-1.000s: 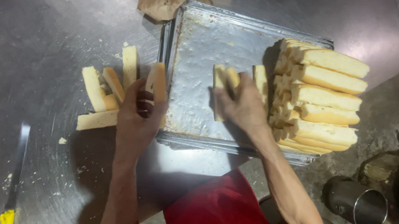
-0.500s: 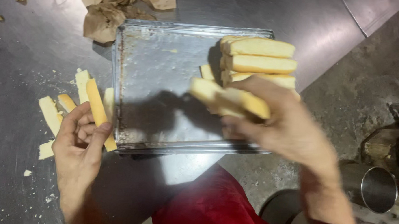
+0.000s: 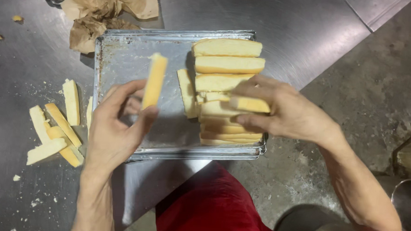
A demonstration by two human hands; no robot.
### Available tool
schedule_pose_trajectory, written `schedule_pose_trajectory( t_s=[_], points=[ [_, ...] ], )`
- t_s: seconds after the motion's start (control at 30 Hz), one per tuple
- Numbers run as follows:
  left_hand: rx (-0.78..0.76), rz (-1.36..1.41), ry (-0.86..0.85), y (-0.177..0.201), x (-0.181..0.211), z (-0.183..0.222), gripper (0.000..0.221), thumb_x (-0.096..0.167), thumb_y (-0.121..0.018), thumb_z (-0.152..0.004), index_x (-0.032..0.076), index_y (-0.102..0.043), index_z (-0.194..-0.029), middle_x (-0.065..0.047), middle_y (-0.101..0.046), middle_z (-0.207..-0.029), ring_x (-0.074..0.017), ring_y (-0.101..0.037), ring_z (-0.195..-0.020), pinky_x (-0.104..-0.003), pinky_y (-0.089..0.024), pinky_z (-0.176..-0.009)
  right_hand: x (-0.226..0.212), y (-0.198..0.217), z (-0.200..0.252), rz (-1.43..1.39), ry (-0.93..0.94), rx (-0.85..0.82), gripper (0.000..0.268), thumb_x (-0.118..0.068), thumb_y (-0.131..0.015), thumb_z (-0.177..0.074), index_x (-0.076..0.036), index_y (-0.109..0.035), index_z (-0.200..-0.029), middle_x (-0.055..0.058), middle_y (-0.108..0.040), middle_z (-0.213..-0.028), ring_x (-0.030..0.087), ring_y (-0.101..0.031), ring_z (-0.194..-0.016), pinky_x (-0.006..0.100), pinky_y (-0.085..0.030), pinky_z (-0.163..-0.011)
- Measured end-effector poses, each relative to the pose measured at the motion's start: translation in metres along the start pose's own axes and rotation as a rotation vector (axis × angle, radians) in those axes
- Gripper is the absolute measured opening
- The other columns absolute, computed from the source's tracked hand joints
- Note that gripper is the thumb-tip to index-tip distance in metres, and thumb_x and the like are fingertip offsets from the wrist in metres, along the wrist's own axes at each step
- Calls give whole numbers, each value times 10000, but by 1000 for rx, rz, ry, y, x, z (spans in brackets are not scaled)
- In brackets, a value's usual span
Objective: The person stacks pre-cut bread sticks onto a metal tray and then uses a knife to slice portions from long bread rolls.
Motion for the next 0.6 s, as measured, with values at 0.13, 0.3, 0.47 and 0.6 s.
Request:
schedule_pose_trajectory(
  t_s=[0.13, 0.3, 0.47, 0.6],
  points=[
    [-204, -203, -122, -45, 28, -33, 470, 145, -754, -878, 52, -657, -1328, -77, -653, -1186, -191, -612, -1047, -365, -514, -939, 36, 49, 25, -245, -252, 253, 617, -256, -699, -941, -89, -518, -1507, 120, -653, -1249, 227, -609, -818, 396, -605, -766],
    [-420, -362, -428, -113, 43, -58, 484, 165, -657, -859, 13, -626, -1317, -132, -627, -1202, -274, -544, -1169, -471, -416, -1041, 53, 81, 51, -1051, -150, 590, 627, -305, -688, -909, -5, -531, -1437, 118, -610, -1176, 173, -627, -957, 355, -563, -869],
    [-634, -505, -282, -139, 44, -63, 476, 120, -587, -838, 58, -641, -1307, -101, -633, -1218, -247, -553, -1155, -493, -398, -1048, 63, 83, 61, -1399, -77, 672, 362, -127, -719, -957, 60, -577, -1232, 162, -647, -1013, 227, -679, -919, 327, -614, -809],
    [-381, -346, -415, -123, 87, -67, 478, 232, -624, -950, 28, -591, -1381, -160, -602, -1305, -293, -546, -1221, -485, -466, -1041, 74, 68, 55, -1427, -205, 840, 250, -21, -723, -932, 19, -567, -1124, 183, -689, -994, 250, -749, -906, 240, -637, -667]
  ],
)
Point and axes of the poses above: each hand's wrist, its own z-axis away from the middle knuckle, its own y-axis out of the back of the hand, x = y × z, the point moved 7 cm from there along -z, towards the middle knuckle
